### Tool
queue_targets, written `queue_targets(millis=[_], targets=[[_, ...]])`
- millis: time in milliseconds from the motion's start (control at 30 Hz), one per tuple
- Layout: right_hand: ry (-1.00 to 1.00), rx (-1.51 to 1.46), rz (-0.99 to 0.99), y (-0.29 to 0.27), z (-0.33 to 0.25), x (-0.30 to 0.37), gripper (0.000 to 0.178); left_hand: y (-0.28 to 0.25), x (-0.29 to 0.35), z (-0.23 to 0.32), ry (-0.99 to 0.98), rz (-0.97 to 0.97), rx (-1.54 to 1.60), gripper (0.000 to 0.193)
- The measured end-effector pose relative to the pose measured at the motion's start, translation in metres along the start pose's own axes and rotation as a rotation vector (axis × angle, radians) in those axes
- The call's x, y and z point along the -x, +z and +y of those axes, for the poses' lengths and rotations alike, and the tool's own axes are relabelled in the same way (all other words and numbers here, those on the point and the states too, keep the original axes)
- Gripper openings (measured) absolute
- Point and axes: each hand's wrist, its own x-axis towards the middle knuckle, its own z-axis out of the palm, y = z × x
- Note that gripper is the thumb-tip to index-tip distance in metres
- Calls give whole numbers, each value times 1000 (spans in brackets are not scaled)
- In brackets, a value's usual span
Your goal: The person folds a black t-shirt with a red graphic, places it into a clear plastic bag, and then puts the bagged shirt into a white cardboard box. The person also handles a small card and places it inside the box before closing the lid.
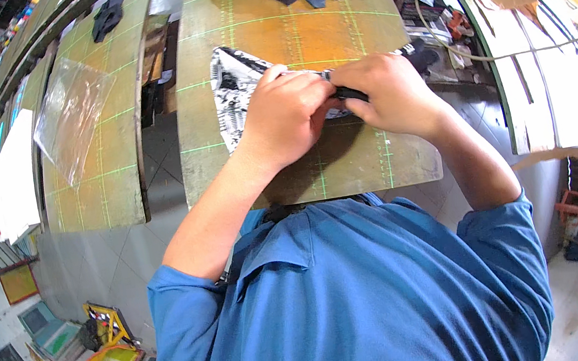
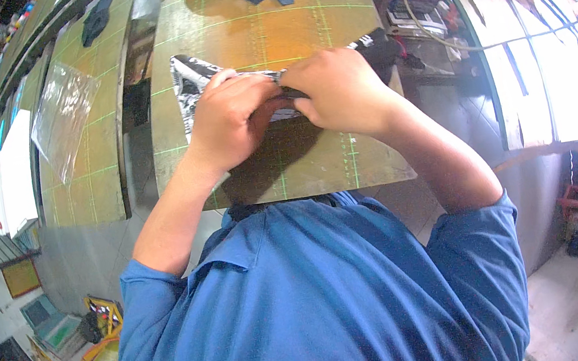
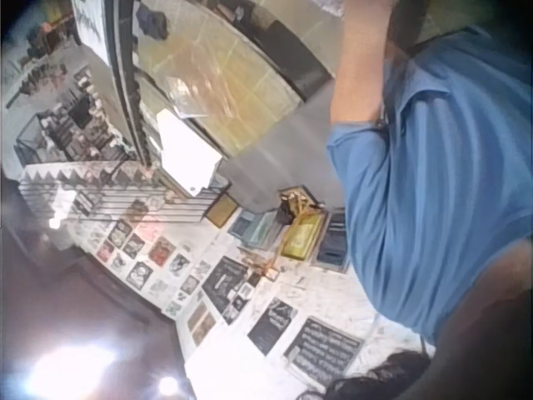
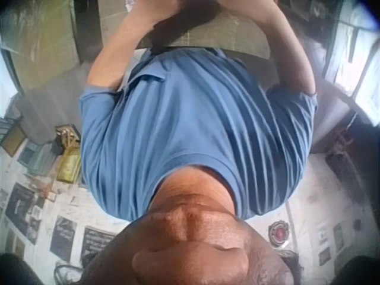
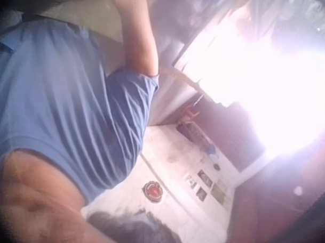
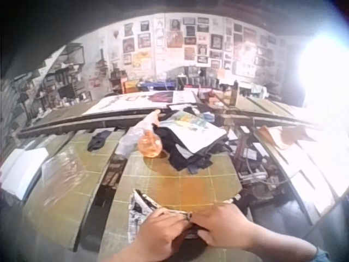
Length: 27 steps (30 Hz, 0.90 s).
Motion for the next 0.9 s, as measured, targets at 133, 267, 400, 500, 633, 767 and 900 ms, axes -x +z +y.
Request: queue_targets(millis=[133,267,400,500,633,767,900], targets=[[68,-16,49,1,-5,6,28,-33,16,5,42,226,-15,29],[40,10,200,8,-9,1,25,-101,70,-28,-76,394,-243,33],[152,-45,208,1,-27,-11,26,-160,143,-79,-424,581,-306,22],[206,-189,274,-8,-50,-26,29,-204,186,-115,-552,568,-400,20],[273,-322,342,-2,-94,-60,28,-242,219,-169,-725,487,-354,21],[253,-331,333,4,-147,-105,27,-247,209,-189,-585,277,-43,74],[77,-302,272,8,-182,-145,29,-268,199,-210,-312,126,222,133]])
